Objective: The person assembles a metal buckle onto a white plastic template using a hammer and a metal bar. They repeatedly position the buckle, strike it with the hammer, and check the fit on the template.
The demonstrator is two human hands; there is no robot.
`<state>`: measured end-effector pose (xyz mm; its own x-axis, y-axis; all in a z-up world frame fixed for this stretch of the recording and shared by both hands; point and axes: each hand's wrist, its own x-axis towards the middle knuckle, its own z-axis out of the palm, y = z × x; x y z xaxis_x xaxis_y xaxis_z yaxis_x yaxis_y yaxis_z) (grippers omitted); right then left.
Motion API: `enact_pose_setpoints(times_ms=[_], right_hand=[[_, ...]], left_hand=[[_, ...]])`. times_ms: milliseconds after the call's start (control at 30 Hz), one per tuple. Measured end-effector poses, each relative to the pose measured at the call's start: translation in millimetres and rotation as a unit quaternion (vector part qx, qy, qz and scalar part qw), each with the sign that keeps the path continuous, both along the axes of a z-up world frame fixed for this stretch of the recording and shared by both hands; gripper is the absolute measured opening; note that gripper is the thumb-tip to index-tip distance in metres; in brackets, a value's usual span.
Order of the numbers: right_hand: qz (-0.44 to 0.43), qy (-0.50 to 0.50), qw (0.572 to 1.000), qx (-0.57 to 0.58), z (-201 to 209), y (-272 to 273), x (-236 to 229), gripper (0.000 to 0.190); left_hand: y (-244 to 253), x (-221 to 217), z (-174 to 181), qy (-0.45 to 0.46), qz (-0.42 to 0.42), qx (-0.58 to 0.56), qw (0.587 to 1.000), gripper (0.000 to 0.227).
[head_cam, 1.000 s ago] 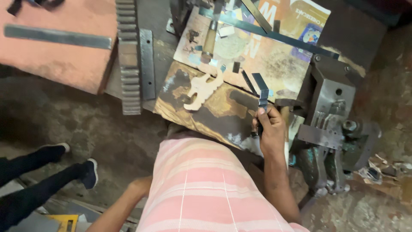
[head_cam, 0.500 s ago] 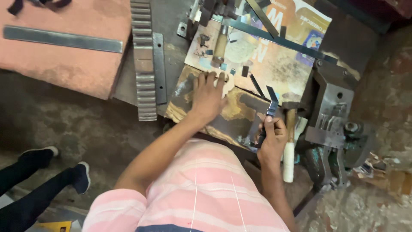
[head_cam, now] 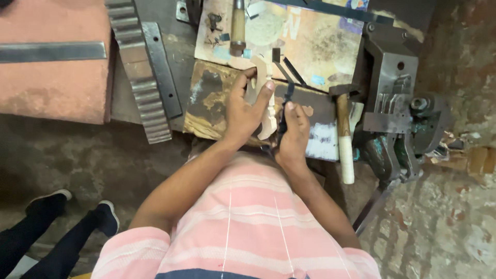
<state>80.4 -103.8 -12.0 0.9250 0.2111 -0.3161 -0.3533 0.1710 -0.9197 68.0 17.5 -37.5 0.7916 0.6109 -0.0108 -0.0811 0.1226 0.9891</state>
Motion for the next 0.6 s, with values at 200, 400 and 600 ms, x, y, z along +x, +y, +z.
enact_pose_setpoints(times_ms=[200,400,600], right_hand=[[-0.017,-0.027,0.999,0.013,-14.3,3.7,3.6,0.024],[0.025,-0.086,0.996,0.011,-27.6,-4.5,0.6,0.024],[0.024,-0.141,0.990,-0.004,-26.6,-8.9,-7.8,0.027]], left_hand=[[-12.8,-13.2,4.4,-0.022,0.012,0.064,0.998,0.040],[-14.7,-21.7,7.5,-0.039,-0.024,0.117,0.992,0.031],[-18.5,-25.9,19.9,-0.051,-0.051,0.121,0.990,0.033]])
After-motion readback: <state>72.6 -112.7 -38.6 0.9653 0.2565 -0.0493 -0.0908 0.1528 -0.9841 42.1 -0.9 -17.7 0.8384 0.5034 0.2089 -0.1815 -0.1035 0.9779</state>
